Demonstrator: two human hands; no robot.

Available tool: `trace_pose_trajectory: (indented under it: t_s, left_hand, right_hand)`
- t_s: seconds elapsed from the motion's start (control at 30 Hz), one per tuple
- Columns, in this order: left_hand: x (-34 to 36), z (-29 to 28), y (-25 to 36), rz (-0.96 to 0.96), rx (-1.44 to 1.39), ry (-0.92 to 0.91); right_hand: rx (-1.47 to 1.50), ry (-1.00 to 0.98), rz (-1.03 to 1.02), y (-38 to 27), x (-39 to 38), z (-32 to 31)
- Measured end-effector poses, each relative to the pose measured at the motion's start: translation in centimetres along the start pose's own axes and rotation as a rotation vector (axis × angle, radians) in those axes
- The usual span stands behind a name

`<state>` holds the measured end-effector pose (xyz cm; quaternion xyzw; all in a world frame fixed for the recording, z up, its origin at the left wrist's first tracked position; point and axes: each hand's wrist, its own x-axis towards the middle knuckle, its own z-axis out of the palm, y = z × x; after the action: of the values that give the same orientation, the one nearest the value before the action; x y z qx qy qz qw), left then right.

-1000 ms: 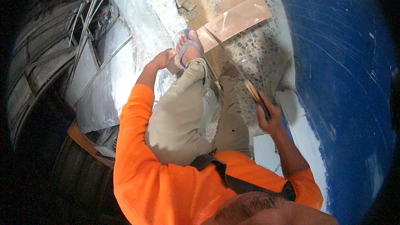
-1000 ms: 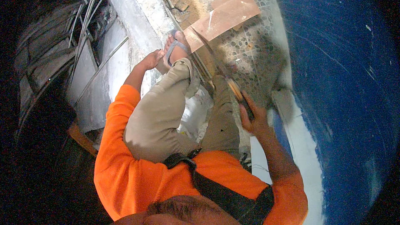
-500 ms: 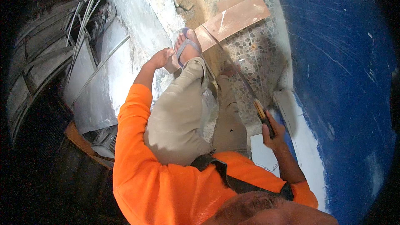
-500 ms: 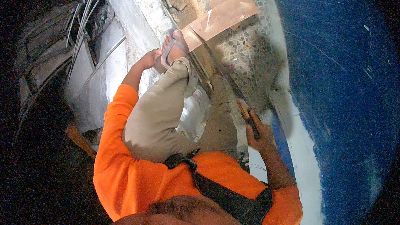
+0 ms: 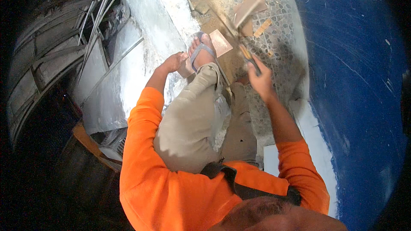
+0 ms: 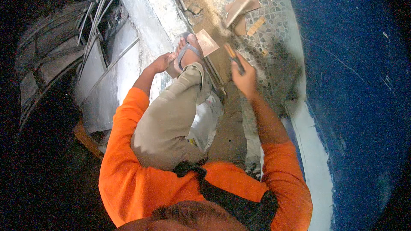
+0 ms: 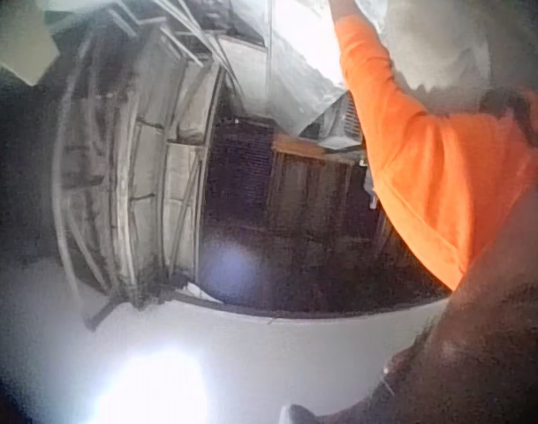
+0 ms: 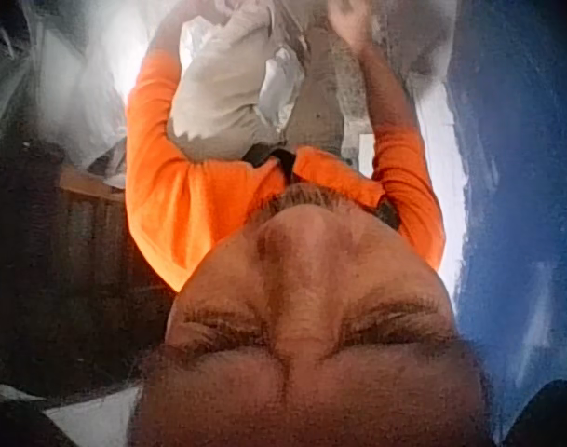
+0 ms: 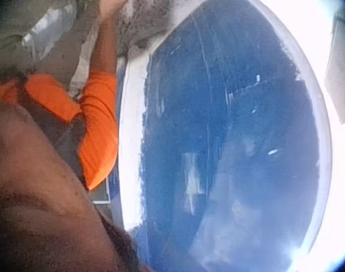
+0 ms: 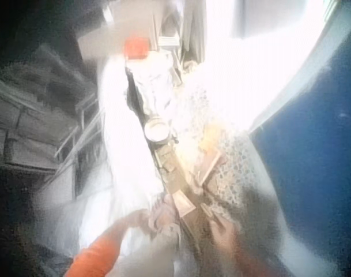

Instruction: The person uses a hand saw to cut a small wooden plank placed on the floor. After sawing, the person picks up the cut piece and walks to a nearby area to place it among other materials.

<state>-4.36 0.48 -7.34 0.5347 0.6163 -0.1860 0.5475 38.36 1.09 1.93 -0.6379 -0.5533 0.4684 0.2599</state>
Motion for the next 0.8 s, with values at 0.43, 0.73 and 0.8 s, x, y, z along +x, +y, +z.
trace_pose_trajectory:
  t_s: [0.43, 0.73, 0.8]
  left_hand:
    - [-1.1, 0.6, -0.8, -0.056, -0.095, 0.175]
    - [-1.4, 0.5, 1.2, -0.121, -0.027, 0.358]
    - [-1.7, -1.8, 1.5, -0.22, -0.072, 0.401]
  right_hand:
    - [-0.297, 0.007, 0.167, 8.8, -10.0, -12.6]
    - [0.814, 0.169, 0.566, -1.1, -4.6, -7.4]
    - [0.81, 0.08, 0.528, -4.4, -2.4, -7.5]
